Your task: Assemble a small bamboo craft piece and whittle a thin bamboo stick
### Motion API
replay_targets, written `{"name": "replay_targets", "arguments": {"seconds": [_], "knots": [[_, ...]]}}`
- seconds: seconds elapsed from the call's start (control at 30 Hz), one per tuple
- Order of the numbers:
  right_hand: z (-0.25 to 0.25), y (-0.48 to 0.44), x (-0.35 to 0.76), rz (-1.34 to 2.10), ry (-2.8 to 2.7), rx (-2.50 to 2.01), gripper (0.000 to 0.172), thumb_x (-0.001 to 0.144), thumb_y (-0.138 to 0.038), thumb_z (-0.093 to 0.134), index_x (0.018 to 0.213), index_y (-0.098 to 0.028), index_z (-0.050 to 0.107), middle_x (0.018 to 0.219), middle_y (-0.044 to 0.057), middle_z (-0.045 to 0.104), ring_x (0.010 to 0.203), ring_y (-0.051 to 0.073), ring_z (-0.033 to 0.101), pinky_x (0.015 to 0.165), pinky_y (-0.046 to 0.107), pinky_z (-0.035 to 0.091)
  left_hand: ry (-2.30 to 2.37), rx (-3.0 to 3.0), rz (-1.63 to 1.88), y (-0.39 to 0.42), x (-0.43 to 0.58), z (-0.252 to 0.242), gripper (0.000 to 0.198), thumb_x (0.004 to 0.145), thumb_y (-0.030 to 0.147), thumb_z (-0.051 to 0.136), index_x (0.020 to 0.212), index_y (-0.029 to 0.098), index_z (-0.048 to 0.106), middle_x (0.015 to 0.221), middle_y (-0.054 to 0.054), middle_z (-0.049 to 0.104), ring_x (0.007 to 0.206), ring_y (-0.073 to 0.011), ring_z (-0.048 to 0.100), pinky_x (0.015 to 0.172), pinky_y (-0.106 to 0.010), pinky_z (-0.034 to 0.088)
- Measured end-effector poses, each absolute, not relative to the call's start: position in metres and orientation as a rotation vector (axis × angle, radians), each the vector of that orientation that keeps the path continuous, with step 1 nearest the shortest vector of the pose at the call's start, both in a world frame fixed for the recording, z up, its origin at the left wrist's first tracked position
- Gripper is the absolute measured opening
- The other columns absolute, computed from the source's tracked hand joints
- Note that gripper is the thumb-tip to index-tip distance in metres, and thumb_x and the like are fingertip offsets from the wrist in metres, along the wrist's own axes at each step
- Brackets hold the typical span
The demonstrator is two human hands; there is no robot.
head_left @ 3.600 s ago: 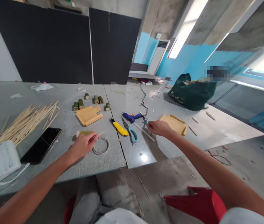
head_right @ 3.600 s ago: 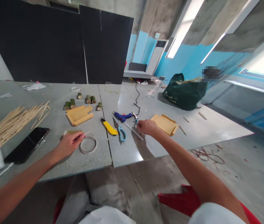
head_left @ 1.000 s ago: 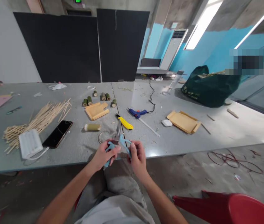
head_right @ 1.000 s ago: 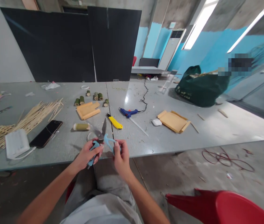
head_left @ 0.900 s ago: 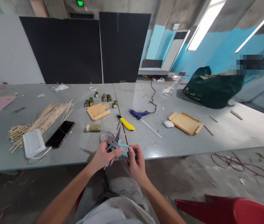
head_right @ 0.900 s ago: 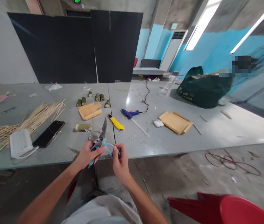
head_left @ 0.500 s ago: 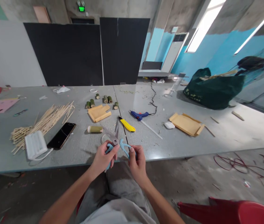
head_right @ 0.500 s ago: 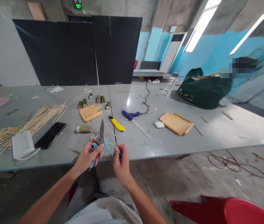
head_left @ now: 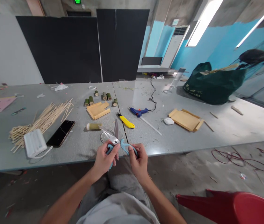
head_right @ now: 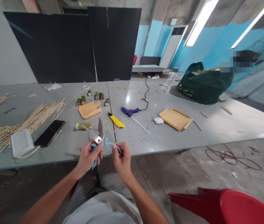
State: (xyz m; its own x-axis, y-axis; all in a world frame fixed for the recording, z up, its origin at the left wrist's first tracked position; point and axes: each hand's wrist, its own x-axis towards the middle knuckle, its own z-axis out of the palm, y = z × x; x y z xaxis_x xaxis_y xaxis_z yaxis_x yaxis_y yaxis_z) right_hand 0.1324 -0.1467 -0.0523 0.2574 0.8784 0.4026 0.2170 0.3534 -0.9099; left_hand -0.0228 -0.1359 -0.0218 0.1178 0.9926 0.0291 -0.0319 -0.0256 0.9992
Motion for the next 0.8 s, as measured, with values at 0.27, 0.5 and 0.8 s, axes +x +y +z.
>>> {"name": "replay_targets", "arguments": {"seconds": [0.27,0.5,0.8], "knots": [[-0.040,-0.137,0.145,0.542,-1.415,-1.172,0.024,0.095,-0.042,0.063,0.088,-0.020,0.066,0.068,-0.001,0.063,0.056,0.011,0.048,0.052,0.023,0.038,1.114,1.238,1.119,-0.140,-0.024,-0.018,0.041,0.091,0.056,0.063,0.079,0.018,0.053,0.050,0.005,0.059,0.032,-0.0086,0.052,0.036,-0.018,0.035],[-0.021,-0.128,0.166,0.640,-1.597,-1.265,0.027,0.092,-0.045,0.065,0.088,-0.019,0.069,0.067,0.000,0.065,0.056,0.012,0.050,0.054,0.024,0.037,1.183,1.236,1.050,-0.140,-0.021,-0.024,0.043,0.090,0.058,0.063,0.084,0.016,0.059,0.047,0.004,0.059,0.031,-0.0103,0.053,0.034,-0.017,0.033],[-0.013,-0.135,0.170,0.614,-1.530,-1.271,0.027,0.088,-0.045,0.068,0.086,-0.019,0.070,0.058,-0.004,0.055,0.051,0.010,0.039,0.051,0.024,0.031,1.165,1.249,1.195,-0.150,-0.011,-0.025,0.045,0.095,0.059,0.055,0.077,0.018,0.054,0.050,0.004,0.059,0.032,-0.0092,0.052,0.036,-0.019,0.032]]}}
